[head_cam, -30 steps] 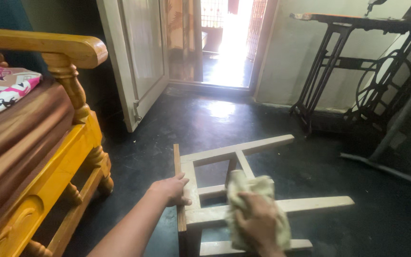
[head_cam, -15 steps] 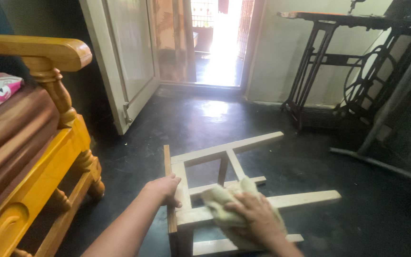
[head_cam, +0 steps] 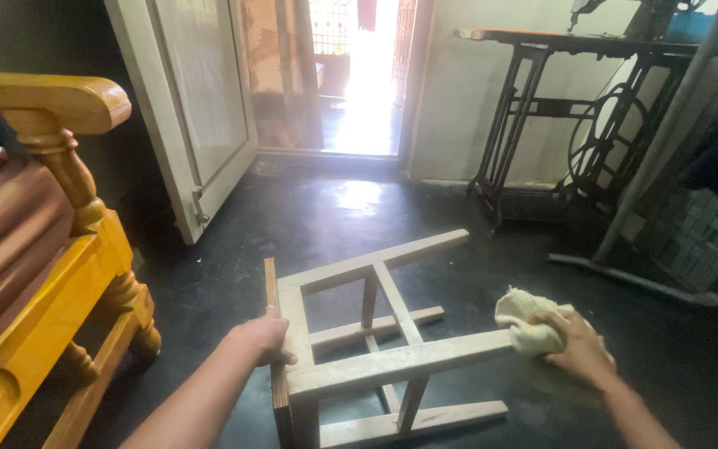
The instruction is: The person cleans an overturned wooden stool by wiping down its legs and frame with a cloth by hand.
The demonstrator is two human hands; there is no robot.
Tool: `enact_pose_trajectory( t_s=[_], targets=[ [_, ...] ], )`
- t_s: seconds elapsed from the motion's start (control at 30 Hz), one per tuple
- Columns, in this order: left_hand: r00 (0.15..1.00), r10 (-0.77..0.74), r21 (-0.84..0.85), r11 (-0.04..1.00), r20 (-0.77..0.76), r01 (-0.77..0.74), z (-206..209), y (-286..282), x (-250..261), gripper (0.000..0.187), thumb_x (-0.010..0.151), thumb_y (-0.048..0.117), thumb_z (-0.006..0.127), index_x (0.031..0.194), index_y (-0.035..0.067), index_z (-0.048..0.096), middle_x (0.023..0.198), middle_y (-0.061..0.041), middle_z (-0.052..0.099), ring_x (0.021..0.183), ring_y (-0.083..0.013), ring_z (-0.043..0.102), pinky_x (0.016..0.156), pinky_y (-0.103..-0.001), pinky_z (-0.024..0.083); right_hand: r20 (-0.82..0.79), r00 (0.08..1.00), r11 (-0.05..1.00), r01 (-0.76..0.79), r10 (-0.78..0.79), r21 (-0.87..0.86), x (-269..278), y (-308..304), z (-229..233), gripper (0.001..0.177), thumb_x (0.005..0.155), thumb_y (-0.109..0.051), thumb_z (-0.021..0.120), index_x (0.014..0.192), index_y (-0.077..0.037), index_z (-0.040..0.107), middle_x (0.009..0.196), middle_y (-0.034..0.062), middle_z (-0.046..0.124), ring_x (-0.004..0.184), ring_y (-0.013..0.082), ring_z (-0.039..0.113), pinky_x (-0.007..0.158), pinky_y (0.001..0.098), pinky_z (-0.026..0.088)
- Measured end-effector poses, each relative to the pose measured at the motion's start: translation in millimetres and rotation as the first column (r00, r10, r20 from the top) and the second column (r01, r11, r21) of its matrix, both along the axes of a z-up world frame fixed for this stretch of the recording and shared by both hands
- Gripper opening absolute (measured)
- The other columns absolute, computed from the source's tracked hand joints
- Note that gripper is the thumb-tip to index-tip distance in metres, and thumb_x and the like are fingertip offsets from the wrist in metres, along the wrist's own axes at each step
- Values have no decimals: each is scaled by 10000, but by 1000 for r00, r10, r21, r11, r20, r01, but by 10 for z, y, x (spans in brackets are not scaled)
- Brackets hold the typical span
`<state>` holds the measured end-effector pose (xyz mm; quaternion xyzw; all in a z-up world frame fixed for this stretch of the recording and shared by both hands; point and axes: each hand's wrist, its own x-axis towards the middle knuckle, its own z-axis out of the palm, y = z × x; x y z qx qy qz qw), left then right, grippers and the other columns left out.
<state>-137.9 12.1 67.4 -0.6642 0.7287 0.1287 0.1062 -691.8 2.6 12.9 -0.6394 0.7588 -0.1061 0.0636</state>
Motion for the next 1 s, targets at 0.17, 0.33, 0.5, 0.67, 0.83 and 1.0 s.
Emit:
enact_pose_trajectory(
  t_s=[0.17,0.33,0.5,0.67,0.83,1.0],
  targets=[
    [998,2,9,1000,-59,-2,51,46,18,648,826,481,815,1313,113,597,1439,-209,568,1272,-349,617,1067,-431,507,-162,987,990,-24,2,-138,595,180,-126,748,663,-135,919,1258,-469,614,1500,-49,465,1435,228,426,1258,512,278],
    [999,38,11,999,6,-38,149,108,-83,624,843,478,811,1326,151,590,1421,-175,559,1263,-330,623,1050,-444,523,-81,946,935,-322,313,-146,1793,603,-154,689,733,-377,839,1352,-430,540,1482,22,436,1390,309,377,1189,505,265],
    [999,28,49,998,39,-30,126,50,-113,519,853,468,794,1222,118,690,1330,-159,660,1214,-319,660,1032,-438,532,-109,842,761,-526,528,-380,2492,791,-183,594,834,-343,767,1382,-323,538,1473,131,452,1434,467,304,1137,648,105],
    [999,24,54,998,21,-25,76,7,-86,507,847,469,796,1194,110,706,1318,-160,656,1208,-324,659,1027,-435,532,-164,772,714,-632,614,-301,2369,730,-127,610,813,-346,803,1361,-344,535,1502,64,457,1454,365,332,1161,637,132],
    [1000,-8,52,999,15,7,6,-28,-63,512,839,462,803,1187,98,709,1301,-184,672,1191,-333,668,1016,-432,540,-160,908,920,-392,388,3,1686,509,243,714,702,-340,897,1311,-495,557,1540,-108,453,1443,150,382,1217,536,255],
    [999,43,41,998,12,-43,115,29,-96,479,842,470,809,1191,154,722,1389,-160,593,1222,-322,648,1033,-431,533,-75,992,984,-92,104,151,881,376,456,685,708,-337,930,1258,-564,590,1542,-237,445,1471,73,382,1259,541,214]
  ],
)
